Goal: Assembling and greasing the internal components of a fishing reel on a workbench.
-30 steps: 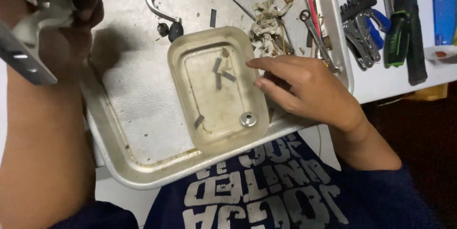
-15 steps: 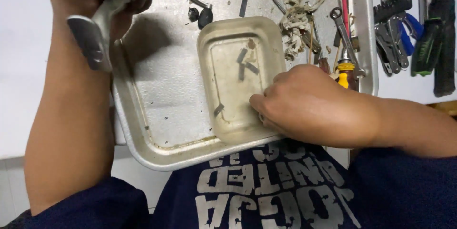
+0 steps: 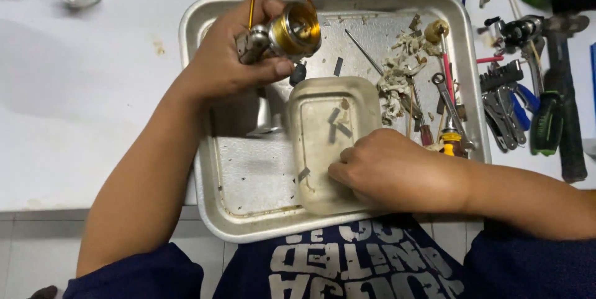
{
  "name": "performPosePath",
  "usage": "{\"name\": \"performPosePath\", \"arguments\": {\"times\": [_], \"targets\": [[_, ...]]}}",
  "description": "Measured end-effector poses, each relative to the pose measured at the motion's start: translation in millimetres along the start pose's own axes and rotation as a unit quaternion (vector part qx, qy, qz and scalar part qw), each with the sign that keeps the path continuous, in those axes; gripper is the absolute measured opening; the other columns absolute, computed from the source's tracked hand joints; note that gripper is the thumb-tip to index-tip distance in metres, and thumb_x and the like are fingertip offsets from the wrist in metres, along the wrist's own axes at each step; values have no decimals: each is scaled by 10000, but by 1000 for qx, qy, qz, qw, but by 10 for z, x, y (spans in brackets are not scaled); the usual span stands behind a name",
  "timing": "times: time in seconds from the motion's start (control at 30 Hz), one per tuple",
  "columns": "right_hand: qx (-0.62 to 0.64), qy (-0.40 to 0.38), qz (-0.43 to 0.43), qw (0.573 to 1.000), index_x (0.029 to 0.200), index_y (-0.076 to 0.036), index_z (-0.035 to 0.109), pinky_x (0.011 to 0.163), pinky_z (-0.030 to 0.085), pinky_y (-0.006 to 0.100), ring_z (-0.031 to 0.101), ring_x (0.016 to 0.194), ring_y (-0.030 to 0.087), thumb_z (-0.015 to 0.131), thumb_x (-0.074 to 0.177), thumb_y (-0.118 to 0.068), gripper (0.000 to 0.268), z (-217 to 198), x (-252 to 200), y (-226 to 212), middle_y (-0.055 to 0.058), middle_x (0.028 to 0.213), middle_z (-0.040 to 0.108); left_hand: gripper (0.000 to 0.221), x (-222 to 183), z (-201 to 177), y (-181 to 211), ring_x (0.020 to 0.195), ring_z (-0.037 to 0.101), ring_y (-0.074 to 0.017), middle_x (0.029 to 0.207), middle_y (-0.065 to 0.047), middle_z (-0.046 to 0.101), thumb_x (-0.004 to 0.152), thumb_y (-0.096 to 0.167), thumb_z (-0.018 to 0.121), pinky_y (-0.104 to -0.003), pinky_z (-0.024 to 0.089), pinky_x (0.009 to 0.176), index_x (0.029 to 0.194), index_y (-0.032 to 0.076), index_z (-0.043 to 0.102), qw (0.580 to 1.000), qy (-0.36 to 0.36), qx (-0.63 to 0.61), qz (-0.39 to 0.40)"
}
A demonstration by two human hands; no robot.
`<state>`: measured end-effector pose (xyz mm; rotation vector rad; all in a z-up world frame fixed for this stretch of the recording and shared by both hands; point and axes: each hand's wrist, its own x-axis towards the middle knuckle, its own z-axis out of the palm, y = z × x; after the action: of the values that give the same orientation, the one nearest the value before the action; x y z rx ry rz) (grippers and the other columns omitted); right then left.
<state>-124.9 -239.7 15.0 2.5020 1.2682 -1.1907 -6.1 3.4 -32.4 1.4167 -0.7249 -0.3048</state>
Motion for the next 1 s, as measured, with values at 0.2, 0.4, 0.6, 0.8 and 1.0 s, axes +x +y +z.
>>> {"name": "performPosePath", "arguments": {"times": [0.2,0.4,0.6,0.8,1.0], "targets": [[-6,48,-26,998,917,-129,633,462,532,349,610,546,193,585,1004,-149,101,26,-25,-6,31,743,653,463,17,-56,-172,1051,585,-107,1153,11,608,825,208,847,-237,470,911,1206,118,600,998,-14,58,22],[-14,251,-81,964,1026,-91,696,566,592,476,734,702,363,631,766,-71,269,215,-39,96,121,974,708,513,46,-29,-228,881,652,-77,926,-27,688,721,153,938,-253,567,839,1160,54,691,997,11,-76,-2],[212,372,-129,894,974,-8,748,746,630,472,750,914,413,658,817,-26,182,-182,-186,353,253,1025,728,484,23,59,-73,867,638,-94,932,-53,708,744,152,934,-275,565,824,1164,57,713,999,28,-16,-17],[549,475,-158,669,1210,31,568,916,682,331,748,1026,272,606,988,-12,229,-166,-233,761,190,1186,670,472,48,246,433,949,659,-97,1118,43,717,789,393,796,-251,511,825,1184,215,608,977,0,192,-89],[694,459,-140,536,1133,-34,649,958,643,403,755,1034,316,650,953,-1,183,-80,-119,913,196,1225,709,414,40,334,489,860,684,-93,1015,41,743,782,385,816,-250,525,764,1091,169,645,974,5,205,-96]]}}
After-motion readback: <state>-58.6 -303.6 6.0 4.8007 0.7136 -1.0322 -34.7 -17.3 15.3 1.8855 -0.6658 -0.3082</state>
